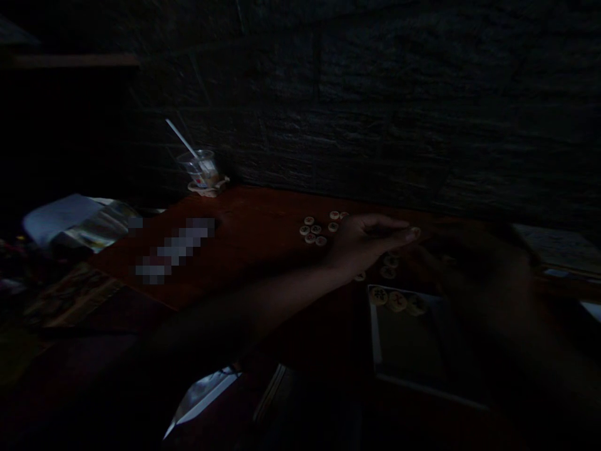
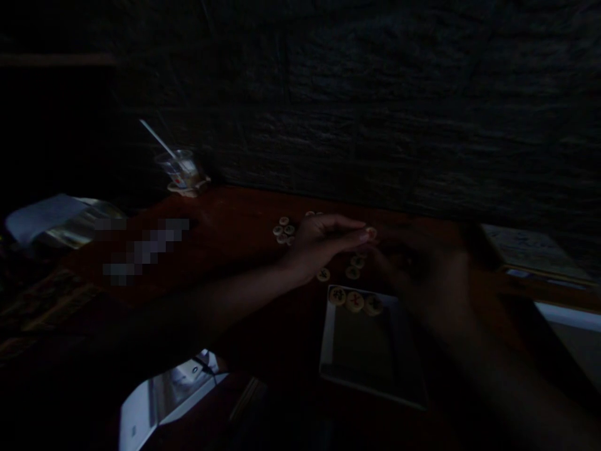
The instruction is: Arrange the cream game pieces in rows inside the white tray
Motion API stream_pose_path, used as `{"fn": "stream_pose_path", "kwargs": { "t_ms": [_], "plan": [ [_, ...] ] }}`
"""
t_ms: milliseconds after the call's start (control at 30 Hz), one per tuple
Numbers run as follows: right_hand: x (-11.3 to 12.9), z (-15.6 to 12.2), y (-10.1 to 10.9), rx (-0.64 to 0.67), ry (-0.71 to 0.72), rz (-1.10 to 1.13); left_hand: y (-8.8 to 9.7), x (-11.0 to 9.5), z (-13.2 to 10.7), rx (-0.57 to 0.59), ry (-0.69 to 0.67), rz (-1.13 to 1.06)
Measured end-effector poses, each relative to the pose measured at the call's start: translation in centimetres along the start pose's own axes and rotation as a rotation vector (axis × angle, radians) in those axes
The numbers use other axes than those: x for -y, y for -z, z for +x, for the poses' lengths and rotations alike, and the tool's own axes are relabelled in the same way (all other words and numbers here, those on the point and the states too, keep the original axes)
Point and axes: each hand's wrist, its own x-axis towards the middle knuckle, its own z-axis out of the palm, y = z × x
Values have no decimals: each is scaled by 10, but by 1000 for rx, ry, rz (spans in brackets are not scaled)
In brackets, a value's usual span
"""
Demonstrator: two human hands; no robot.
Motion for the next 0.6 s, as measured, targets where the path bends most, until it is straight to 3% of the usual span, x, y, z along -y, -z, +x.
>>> {"fn": "stream_pose_path", "kwargs": {
  "t_ms": [133,400,600],
  "plan": [
    [7,2,3,47,15,-32,-2,-7,-2,49,33,-37],
    [12,1,0,71,-104,117,-3,-24,-7,141,216,-129],
    [11,2,2,68,-88,110,-2,-27,-6,180,251,-155]
  ]
}}
